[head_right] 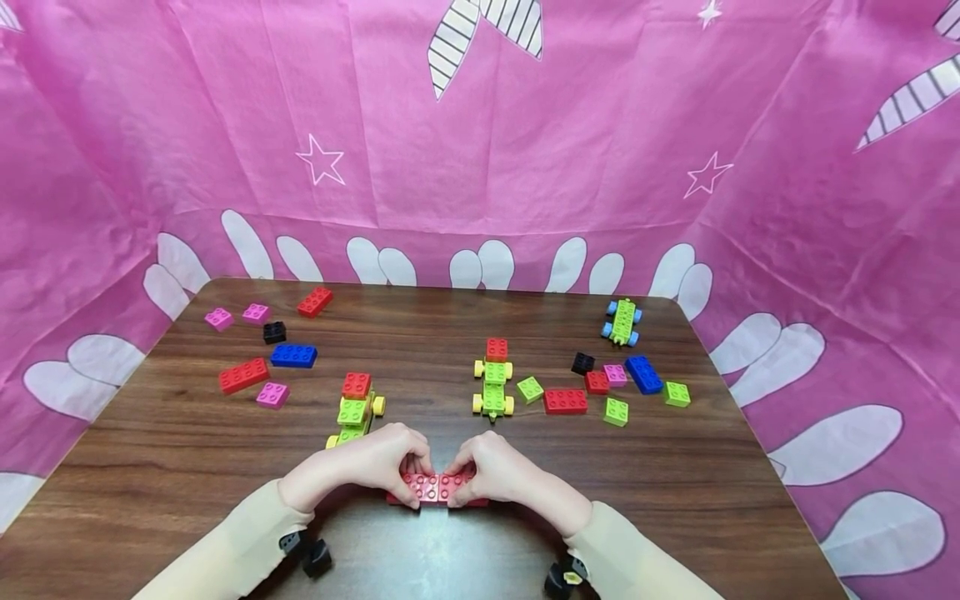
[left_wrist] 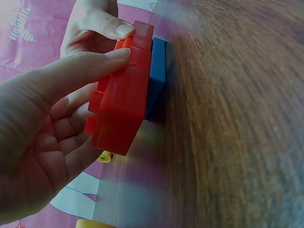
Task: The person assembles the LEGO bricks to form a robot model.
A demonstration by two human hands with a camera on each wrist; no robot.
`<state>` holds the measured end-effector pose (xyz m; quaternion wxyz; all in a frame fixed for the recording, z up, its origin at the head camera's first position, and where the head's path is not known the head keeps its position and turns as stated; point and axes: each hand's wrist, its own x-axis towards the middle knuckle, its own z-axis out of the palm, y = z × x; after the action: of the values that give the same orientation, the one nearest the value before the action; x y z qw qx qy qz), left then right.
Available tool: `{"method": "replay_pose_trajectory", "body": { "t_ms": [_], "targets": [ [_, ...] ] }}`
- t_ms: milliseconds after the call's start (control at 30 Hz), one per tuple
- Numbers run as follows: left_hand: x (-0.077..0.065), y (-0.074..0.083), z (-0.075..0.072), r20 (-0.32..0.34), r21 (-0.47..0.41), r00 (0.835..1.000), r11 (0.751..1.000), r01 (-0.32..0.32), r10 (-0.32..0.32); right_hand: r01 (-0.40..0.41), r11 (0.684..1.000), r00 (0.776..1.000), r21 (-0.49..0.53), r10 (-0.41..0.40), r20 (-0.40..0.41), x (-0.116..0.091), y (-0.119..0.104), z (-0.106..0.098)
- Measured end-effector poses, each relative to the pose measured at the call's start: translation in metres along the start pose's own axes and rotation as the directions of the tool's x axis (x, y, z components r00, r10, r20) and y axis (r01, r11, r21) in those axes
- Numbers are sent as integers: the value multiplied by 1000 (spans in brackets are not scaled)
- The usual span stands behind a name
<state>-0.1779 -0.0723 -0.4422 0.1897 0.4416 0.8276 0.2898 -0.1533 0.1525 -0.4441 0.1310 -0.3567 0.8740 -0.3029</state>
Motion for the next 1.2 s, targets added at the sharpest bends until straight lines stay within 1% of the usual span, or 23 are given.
{"method": "replay_pose_trajectory", "body": {
  "t_ms": [300,467,633,867,1200],
  "targets": [
    [0,0,0,-3,-19,1000,1000,6,-6,-41,999,999,-34,42,18,1,-3,-2],
    [0,-1,2,-1,-23,1000,1000,11,-11,-77,997,996,-18,78,33,1,-3,-2],
    [1,-2,3,-6,-23,1000,1000,11,-11,-89,996,996,11,88,32,1,-1,-2],
    [1,-2,3,0,-24,1000,999,24,-24,-75,996,996,46,73,45,1,5,-1],
    [0,-1,2,2,0,1000,1000,7,-7,-39,997,999,73,36,37,0,7,1]
  ]
}}
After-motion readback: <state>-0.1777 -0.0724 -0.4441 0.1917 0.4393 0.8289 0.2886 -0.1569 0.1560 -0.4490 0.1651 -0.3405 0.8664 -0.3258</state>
